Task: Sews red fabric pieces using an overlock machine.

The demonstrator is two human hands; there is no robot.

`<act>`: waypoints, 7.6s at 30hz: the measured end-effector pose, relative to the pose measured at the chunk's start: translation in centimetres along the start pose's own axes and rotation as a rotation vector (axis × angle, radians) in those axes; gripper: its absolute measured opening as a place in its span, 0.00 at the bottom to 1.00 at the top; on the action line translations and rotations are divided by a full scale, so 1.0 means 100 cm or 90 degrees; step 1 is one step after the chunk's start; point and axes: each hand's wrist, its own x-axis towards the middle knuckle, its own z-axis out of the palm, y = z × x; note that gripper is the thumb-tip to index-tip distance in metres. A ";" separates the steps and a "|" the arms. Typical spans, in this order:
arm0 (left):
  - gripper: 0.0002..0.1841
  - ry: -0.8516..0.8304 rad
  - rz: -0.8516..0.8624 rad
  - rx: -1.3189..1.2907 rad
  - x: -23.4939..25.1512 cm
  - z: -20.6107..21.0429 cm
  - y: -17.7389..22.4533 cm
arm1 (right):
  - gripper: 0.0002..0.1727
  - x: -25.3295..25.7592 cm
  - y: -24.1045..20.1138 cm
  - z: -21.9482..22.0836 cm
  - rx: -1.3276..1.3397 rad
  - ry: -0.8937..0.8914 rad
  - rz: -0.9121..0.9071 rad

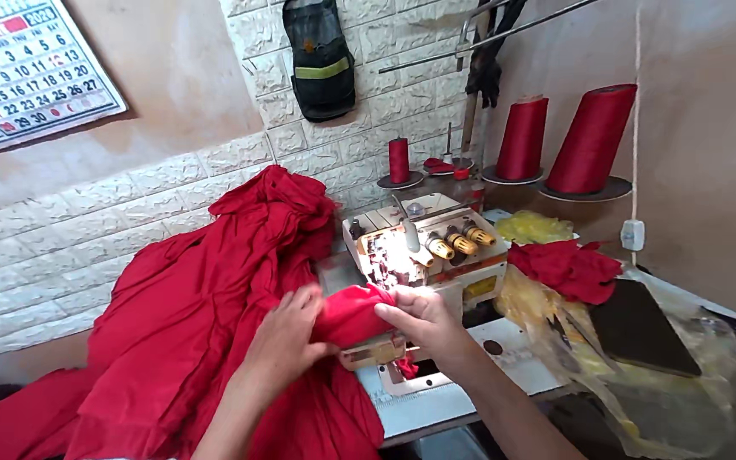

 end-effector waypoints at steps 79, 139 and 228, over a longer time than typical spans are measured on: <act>0.18 -0.185 0.297 -0.013 0.074 -0.004 0.019 | 0.08 -0.035 0.043 -0.021 -0.023 -0.065 -0.086; 0.18 -0.036 0.184 -0.069 0.049 -0.029 0.034 | 0.16 0.008 0.023 -0.014 -0.248 0.074 -0.076; 0.16 -0.084 -0.060 -0.163 -0.006 0.028 0.098 | 0.40 -0.054 0.042 0.003 -0.093 -0.043 -0.086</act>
